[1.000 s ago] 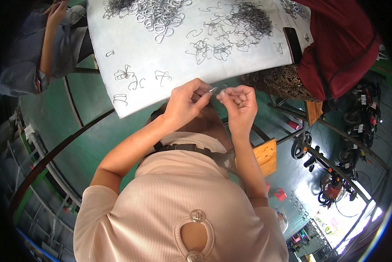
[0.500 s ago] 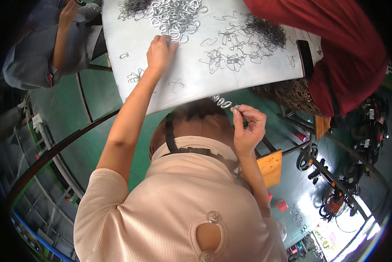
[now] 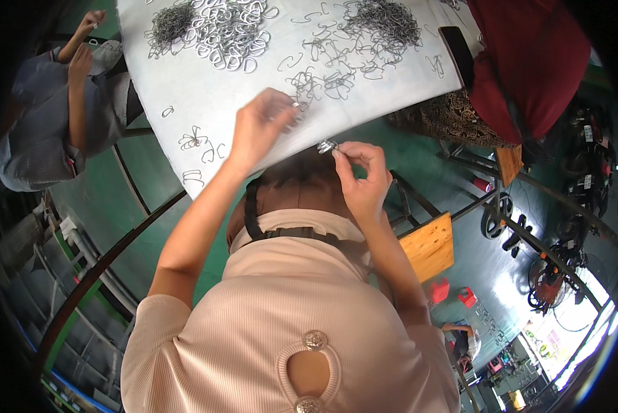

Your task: The person picks small metal rings and hooks from a table and links them together by hand to form a chain. The person periodically lifts the chain to check its length before continuing to add more pieces.

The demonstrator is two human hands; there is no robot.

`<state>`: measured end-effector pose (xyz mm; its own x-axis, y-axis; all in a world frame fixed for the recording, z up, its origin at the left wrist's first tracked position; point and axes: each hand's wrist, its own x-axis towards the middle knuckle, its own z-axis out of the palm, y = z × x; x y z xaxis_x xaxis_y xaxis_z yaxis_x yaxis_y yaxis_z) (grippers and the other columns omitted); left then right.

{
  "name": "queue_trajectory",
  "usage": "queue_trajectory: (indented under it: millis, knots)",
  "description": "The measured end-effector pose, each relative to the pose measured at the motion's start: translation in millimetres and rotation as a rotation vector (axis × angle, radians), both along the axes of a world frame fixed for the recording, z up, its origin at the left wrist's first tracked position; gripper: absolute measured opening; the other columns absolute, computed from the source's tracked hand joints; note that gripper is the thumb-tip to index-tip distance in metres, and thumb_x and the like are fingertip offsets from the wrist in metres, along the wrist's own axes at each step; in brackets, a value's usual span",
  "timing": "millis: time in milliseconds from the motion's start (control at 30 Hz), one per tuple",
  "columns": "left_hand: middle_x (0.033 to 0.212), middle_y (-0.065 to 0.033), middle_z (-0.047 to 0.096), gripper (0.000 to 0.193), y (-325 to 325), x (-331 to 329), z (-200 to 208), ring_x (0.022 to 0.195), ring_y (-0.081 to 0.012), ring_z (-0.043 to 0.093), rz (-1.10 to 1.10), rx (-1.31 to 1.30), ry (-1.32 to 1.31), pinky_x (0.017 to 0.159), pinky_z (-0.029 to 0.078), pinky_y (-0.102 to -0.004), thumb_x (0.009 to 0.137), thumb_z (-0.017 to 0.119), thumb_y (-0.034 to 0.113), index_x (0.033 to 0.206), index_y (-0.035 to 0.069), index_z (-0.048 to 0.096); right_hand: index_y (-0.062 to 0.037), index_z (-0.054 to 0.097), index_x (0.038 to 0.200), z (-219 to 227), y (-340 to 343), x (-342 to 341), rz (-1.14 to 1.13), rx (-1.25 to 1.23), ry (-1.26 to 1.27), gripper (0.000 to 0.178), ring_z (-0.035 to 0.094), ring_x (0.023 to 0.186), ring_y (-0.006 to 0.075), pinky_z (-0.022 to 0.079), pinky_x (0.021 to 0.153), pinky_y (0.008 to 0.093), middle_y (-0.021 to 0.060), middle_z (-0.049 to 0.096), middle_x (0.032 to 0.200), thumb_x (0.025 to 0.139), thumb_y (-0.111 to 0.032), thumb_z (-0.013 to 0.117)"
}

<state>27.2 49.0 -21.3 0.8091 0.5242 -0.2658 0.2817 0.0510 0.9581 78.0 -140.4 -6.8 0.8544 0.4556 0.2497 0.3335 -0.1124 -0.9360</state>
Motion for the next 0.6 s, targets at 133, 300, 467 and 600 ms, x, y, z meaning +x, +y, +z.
queue_trajectory:
  millis: [133,300,467,600]
  knots:
    - [0.078,-0.0088,0.067,0.012,-37.4,2.3,34.4,0.068,-0.0109,0.063,-0.049,-0.121,-0.046,0.059,0.051,-0.0234,0.083,0.065,0.003,0.092,-0.002,0.059,0.0001,0.054,0.09,1.0,1.8,1.9,-0.003,0.012,0.004,0.016,0.064,0.068,0.0126,0.053,0.061,0.0246,0.009,0.065,0.083,0.08,0.004,0.066]
    - [0.082,-0.0083,0.066,0.01,-48.3,1.7,51.6,0.074,-0.0113,0.064,-0.123,0.019,-0.04,0.065,0.052,-0.023,0.084,0.064,0.001,0.09,-0.002,0.058,-0.0006,0.054,0.089,3.0,1.9,5.7,-0.004,-0.048,-0.023,0.016,0.065,0.066,0.015,0.052,0.059,0.0262,0.0091,0.064,0.08,0.079,0.002,0.067]
    - [0.082,-0.0101,0.068,0.011,-51.0,-3.8,44.2,0.075,-0.0145,0.067,-0.097,0.198,-0.154,0.061,0.054,-0.0255,0.081,0.066,0.002,0.089,-0.003,0.06,-0.0018,0.056,0.093,3.4,-3.6,30.1,0.144,-0.148,-0.041,0.016,0.065,0.072,0.0204,0.052,0.061,0.0294,0.0095,0.063,0.084,0.081,-0.003,0.066]
    - [0.082,-0.0087,0.067,0.009,-51.8,-8.3,45.7,0.073,-0.0123,0.066,-0.083,0.138,-0.079,0.063,0.053,-0.024,0.082,0.065,0.0,0.088,-0.003,0.06,-0.0068,0.061,0.09,-14.2,9.5,102.3,0.246,-0.41,-0.136,0.008,0.063,0.075,0.0262,0.05,0.064,0.0333,0.0073,0.063,0.089,0.084,-0.011,0.061]
